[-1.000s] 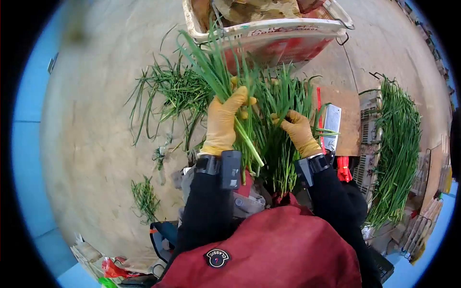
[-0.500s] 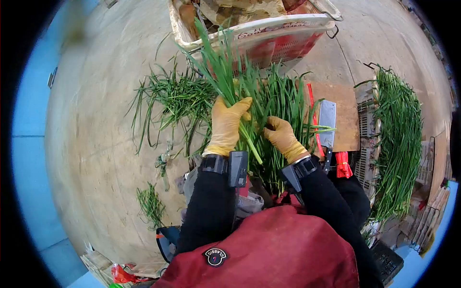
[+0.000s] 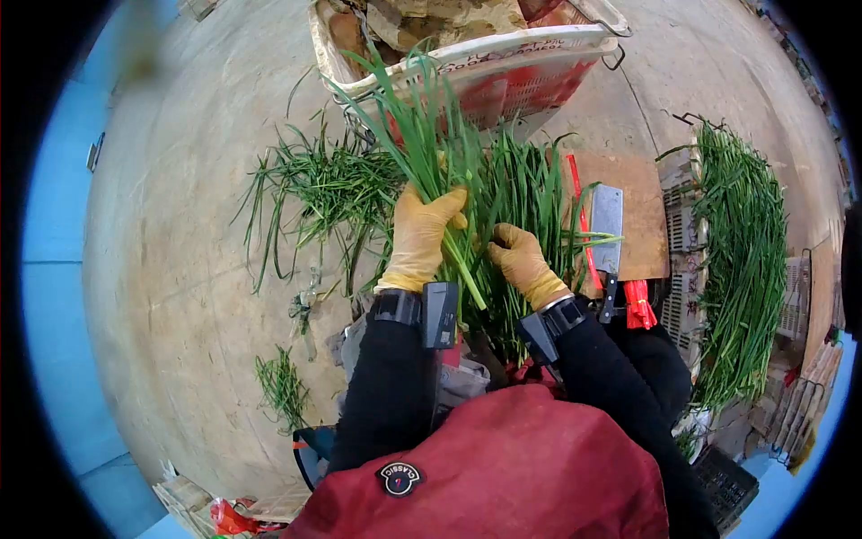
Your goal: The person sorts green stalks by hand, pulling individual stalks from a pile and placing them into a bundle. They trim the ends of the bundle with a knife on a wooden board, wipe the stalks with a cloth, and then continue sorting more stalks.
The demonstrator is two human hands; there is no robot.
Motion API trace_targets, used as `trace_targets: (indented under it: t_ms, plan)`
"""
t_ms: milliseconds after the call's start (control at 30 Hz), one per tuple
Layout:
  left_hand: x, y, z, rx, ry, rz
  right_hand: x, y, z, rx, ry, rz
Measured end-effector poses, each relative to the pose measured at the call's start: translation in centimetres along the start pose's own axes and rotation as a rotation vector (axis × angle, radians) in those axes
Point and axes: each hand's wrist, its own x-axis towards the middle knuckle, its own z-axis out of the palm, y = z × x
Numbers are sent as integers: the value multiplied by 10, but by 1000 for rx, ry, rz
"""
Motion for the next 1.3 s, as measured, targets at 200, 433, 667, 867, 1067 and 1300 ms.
trace_targets:
  t_ms: [200, 433, 667, 867, 1067, 1300]
  plan:
    - [-1, 0, 0, 54, -81, -45, -3, 6, 3, 14, 90, -69]
    - [-3, 4, 4, 107, -72, -62, 4, 27, 4, -40, 113, -57]
    - [1, -5, 0, 194, -4, -3, -7, 2, 2, -112, 99, -106]
    - [1, -2, -1, 181, 11, 2, 2, 35, 0, -47, 208, -81]
    - [-1, 7, -2, 56, 18, 61, -6, 44, -18, -190, 423, -64]
    - [-11, 21, 2, 35, 10, 72, -43, 24, -7, -25, 379, -202]
